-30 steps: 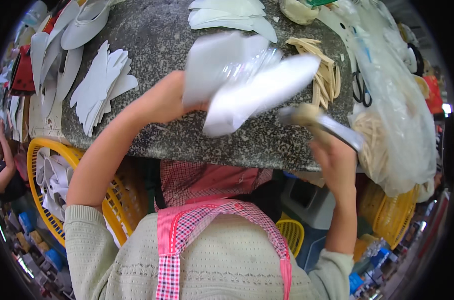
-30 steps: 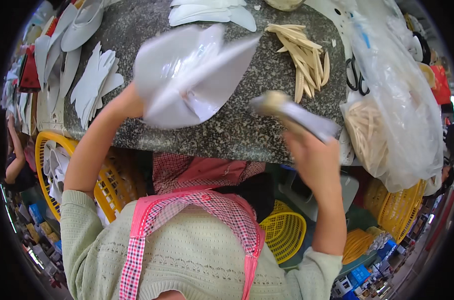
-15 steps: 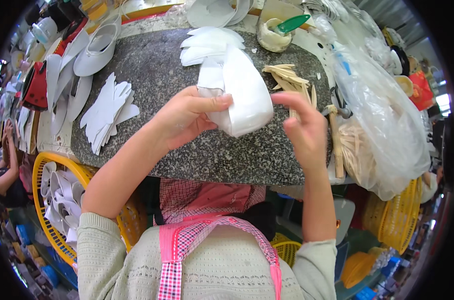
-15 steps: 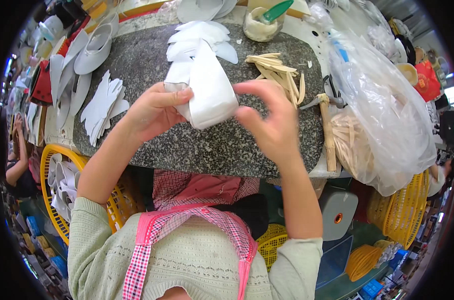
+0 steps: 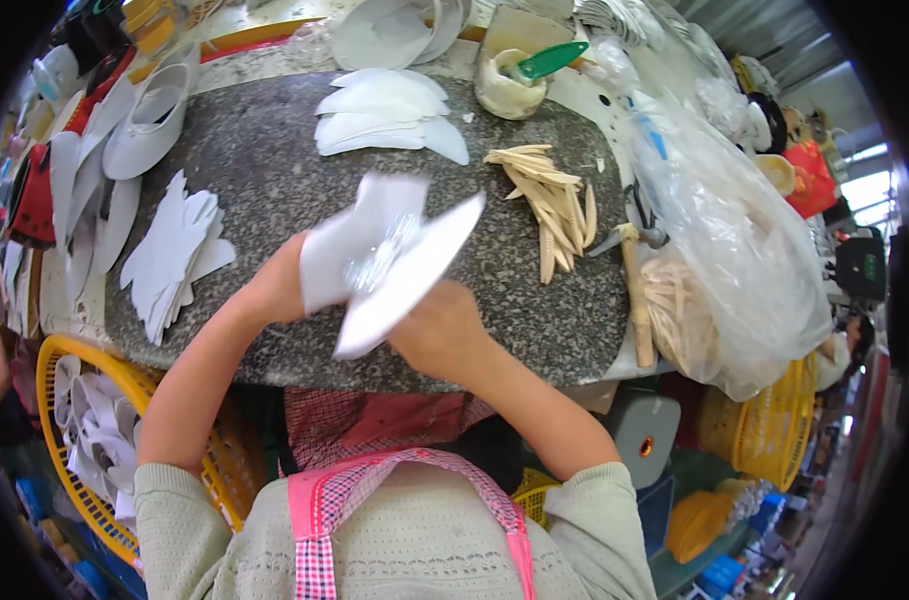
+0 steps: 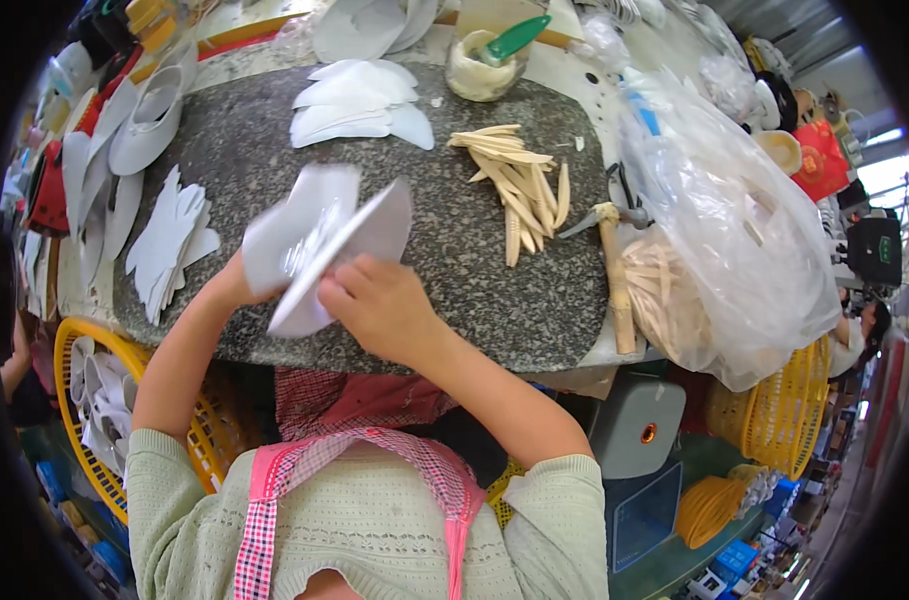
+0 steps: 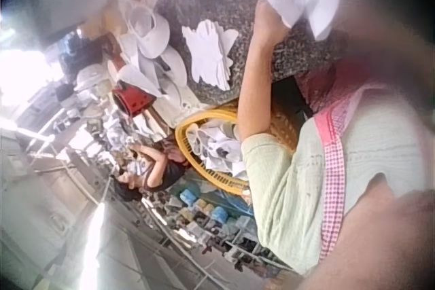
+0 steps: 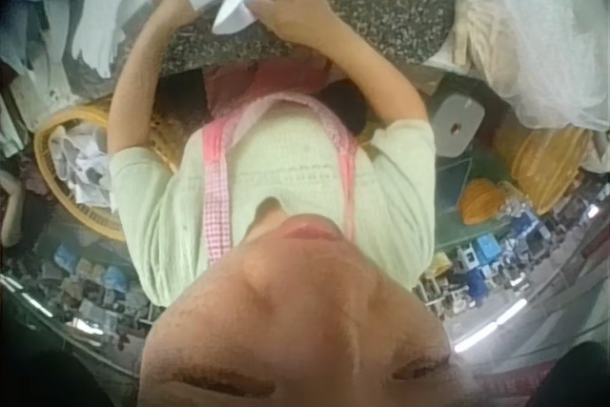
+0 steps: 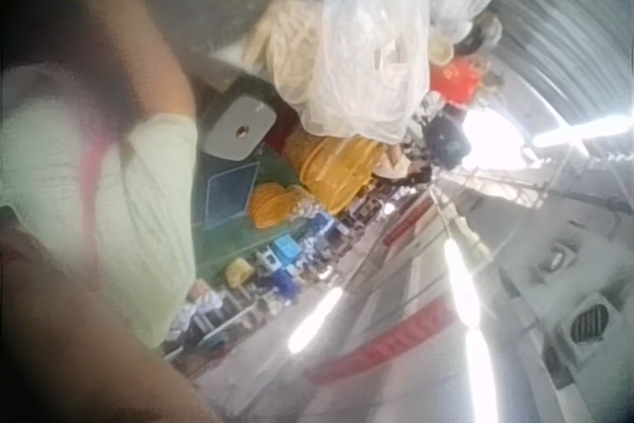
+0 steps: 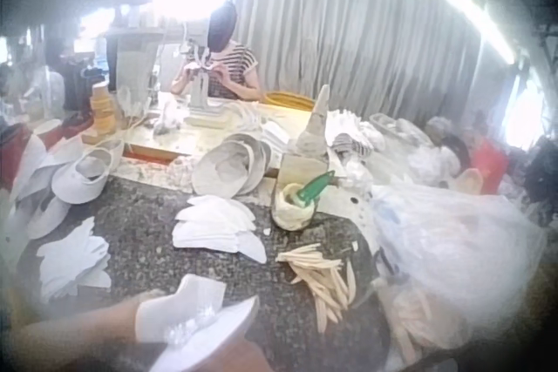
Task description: The person assembles shoe uppers by fitting, gluing, and pressing fabric shoe lining pieces and decorative bows together by hand.
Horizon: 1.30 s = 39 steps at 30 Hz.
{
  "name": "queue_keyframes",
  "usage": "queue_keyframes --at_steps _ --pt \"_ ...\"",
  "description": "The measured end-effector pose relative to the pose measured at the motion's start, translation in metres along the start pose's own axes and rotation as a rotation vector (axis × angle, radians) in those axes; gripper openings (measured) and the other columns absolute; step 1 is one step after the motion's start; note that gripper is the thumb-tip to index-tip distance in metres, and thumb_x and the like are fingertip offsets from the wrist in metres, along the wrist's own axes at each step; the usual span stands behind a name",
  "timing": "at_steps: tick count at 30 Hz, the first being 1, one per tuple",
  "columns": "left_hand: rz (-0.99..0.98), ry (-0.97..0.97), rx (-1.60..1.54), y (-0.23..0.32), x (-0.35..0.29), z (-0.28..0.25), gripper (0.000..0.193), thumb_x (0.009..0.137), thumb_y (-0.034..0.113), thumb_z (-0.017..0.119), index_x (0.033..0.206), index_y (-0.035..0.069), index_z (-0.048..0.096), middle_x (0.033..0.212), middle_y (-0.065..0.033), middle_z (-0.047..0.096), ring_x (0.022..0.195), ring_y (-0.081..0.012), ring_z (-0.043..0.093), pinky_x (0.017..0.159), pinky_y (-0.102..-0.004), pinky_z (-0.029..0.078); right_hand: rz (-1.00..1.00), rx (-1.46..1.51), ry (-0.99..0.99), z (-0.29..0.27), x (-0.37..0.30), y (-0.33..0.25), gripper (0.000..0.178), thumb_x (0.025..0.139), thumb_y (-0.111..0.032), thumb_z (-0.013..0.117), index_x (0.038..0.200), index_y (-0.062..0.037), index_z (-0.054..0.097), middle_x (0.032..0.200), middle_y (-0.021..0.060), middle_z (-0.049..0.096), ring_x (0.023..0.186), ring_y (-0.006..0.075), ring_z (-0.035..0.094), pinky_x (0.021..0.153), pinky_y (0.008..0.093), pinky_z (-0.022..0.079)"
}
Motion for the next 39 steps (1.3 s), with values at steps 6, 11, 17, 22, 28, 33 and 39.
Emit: queue_keyframes --at_steps 6,11,17,22,28,33,39 --pt "0.262 -0.386 0.441 -0.030 -0.021 -0.002 0.041 0.064 0.014 0.066 0.104 0.010 0.058 0.101 -0.0101 0.055 0.099 -0.0263 0.051 0.100 -0.0327 0.028 0.304 0.889 -0.023 -0.060 0.004 0.063 0.010 0.076 -0.013 0.066 0.074 -0.0040 0.062 0.079 0.0048 0.063 0.069 0.0171 0.060 0.059 0.0271 0.046" --pt "-0.098 -0.142 -0.121 -0.008 0.000 -0.012 0.024 0.070 0.010 0.068 0.093 0.005 0.062 0.099 -0.0067 0.062 0.102 -0.0221 0.054 0.093 -0.0326 0.036 0.635 -0.211 0.101 -0.091 0.023 0.170 0.008 0.077 -0.008 0.058 0.081 -0.0033 0.063 0.081 0.0108 0.062 0.080 0.0298 0.059 0.073 0.0370 0.047" --pt "-0.077 -0.144 -0.193 -0.009 0.019 -0.011 0.015 0.073 0.009 0.069 0.086 0.006 0.065 0.089 -0.0078 0.064 0.083 -0.0258 0.061 0.077 -0.0347 0.045 0.554 -0.326 -0.286 -0.079 0.027 0.218 0.013 0.078 -0.014 0.058 0.087 -0.0092 0.067 0.090 0.0085 0.063 0.086 0.0285 0.058 0.076 0.0372 0.046" --pt "0.029 -0.128 -0.122 -0.010 0.018 -0.020 0.016 0.071 0.006 0.068 0.086 0.008 0.065 0.088 -0.0077 0.064 0.082 -0.0262 0.061 0.076 -0.0349 0.046 0.534 -0.522 -0.442 -0.074 0.028 0.200 0.008 0.075 -0.014 0.063 0.081 -0.0102 0.064 0.081 0.0074 0.060 0.086 0.0255 0.056 0.072 0.0365 0.047" --pt "-0.032 -0.079 -0.178 -0.019 0.012 -0.022 0.024 0.068 0.000 0.068 0.090 0.008 0.065 0.086 -0.0090 0.064 0.085 -0.0229 0.062 0.074 -0.0329 0.047 0.329 -0.490 -0.072 -0.080 0.032 0.173 0.017 0.067 -0.007 0.068 0.079 -0.0092 0.056 0.072 0.0058 0.051 0.079 0.0239 0.055 0.066 0.0371 0.045" --pt "-0.083 -0.118 -0.159 -0.015 0.013 -0.030 0.025 0.069 0.005 0.070 0.092 0.005 0.063 0.087 -0.0117 0.064 0.086 -0.0281 0.060 0.078 -0.0357 0.046 0.756 -0.077 -0.264 -0.069 0.013 0.187 0.014 0.070 -0.010 0.066 0.080 -0.0067 0.057 0.073 0.0088 0.060 0.064 0.0271 0.058 0.061 0.0359 0.046" --pt "-0.056 -0.116 -0.141 -0.025 -0.001 -0.029 0.030 0.068 0.006 0.070 0.096 0.003 0.062 0.093 -0.0137 0.063 0.092 -0.0311 0.058 0.083 -0.0369 0.044 0.463 -0.263 -0.209 -0.078 0.029 0.165 0.010 0.071 -0.008 0.062 0.077 -0.0053 0.056 0.075 0.0092 0.059 0.063 0.0286 0.058 0.060 0.0379 0.046"
Point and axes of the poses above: each hand's wrist, its own x-axis towards the middle knuckle, its own z-axis out of the palm, y = z × x, the point moved 5 cm from there along x, towards the middle knuckle
